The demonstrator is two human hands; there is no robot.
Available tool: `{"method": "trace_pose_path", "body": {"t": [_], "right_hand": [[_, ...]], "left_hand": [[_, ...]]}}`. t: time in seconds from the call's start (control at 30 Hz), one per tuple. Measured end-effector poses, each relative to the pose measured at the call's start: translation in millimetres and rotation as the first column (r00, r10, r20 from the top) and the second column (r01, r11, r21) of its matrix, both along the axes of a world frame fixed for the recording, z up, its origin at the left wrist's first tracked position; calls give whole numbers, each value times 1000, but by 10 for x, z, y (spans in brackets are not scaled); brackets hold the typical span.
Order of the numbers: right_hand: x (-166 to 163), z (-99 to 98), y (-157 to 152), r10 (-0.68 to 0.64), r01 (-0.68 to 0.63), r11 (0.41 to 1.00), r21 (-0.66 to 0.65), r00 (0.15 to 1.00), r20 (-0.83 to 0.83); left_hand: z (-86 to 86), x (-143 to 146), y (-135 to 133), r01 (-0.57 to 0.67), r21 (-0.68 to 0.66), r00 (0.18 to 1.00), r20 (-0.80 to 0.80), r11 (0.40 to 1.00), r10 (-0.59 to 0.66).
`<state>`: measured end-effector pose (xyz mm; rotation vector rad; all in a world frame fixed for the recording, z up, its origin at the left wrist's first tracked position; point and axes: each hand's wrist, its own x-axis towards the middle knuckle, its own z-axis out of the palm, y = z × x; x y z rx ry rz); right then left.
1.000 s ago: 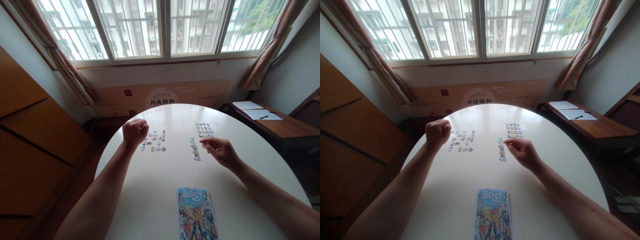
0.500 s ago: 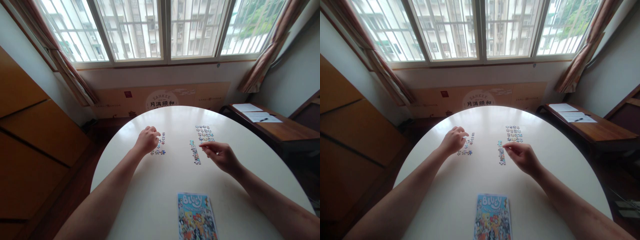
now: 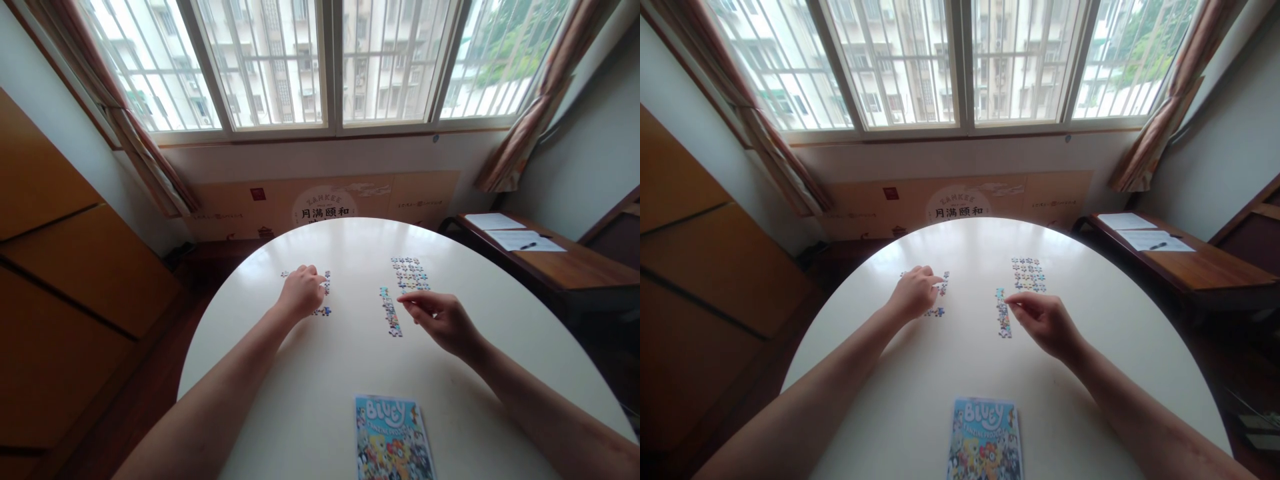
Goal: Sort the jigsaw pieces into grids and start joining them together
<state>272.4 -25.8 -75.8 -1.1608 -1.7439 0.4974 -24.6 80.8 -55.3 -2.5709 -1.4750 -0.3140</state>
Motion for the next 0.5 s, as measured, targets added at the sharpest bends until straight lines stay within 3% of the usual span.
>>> {"method": "trace_pose_path", "body": {"t": [0.23,0.37,0.5], "right_hand": [[9,-23,15,6,-6,1000,-10,1000,-3],[-1,-7,19,-4,4,1000,-1,1000,5],[-8,21,18,5,-5,1000,-9,1000,-2]], "left_hand": [[-37,67,-26,55,-61,998,-22,997,-56],[-25,165,-105,212,-107,977,33,971,-210],[45,260,-242,414,-147,910,81,898,-406]]}}
